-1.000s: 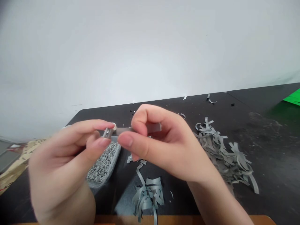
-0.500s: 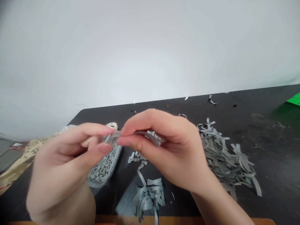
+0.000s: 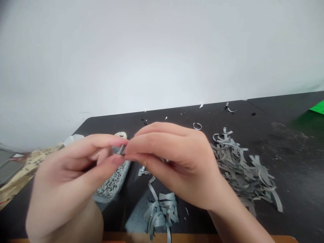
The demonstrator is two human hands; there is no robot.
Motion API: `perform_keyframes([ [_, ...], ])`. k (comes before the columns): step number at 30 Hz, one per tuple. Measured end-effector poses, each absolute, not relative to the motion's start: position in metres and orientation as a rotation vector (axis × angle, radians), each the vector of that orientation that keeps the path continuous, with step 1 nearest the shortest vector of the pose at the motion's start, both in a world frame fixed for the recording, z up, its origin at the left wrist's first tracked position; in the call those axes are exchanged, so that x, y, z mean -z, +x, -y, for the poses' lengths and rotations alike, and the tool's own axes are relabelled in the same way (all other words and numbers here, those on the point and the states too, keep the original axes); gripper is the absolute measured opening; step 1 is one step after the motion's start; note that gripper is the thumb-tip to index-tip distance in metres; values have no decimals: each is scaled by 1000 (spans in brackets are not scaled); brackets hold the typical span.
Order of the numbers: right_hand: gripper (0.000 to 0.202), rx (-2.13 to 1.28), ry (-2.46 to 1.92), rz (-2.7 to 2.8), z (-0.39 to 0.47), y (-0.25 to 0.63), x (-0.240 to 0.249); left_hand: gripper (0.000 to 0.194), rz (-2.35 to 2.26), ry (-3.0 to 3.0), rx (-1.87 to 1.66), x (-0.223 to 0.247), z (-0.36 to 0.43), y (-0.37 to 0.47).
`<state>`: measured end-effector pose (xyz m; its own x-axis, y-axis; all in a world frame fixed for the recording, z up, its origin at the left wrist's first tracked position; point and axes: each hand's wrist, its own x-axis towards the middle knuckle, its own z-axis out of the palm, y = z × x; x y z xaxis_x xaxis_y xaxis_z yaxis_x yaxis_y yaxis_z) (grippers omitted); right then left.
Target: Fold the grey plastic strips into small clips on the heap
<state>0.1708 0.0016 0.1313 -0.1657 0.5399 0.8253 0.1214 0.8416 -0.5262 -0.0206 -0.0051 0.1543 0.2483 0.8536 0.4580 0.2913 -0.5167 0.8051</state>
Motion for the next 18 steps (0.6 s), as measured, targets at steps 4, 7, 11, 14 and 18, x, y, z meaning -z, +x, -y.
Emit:
perform_keyframes([
  [4,10,-386,-534,1717,-4,169,-131,18,-1108,2041,-1236,-154,7,-21],
  [7,13,-451,-559,1716,-4,171,-133,17,-1155,2057,-1254,-153,7,-21],
  [11,12,-475,-685,1651,-1,173,-136,15,-1173,2056,-1275,-154,6,-19],
  [14,12,-444,-739,1654,1,170,-136,14,-1161,2081,-1240,-154,6,-18],
  [18,8,-474,-797,1582,-1,163,-134,15,-1143,2160,-1243,-153,6,-19],
])
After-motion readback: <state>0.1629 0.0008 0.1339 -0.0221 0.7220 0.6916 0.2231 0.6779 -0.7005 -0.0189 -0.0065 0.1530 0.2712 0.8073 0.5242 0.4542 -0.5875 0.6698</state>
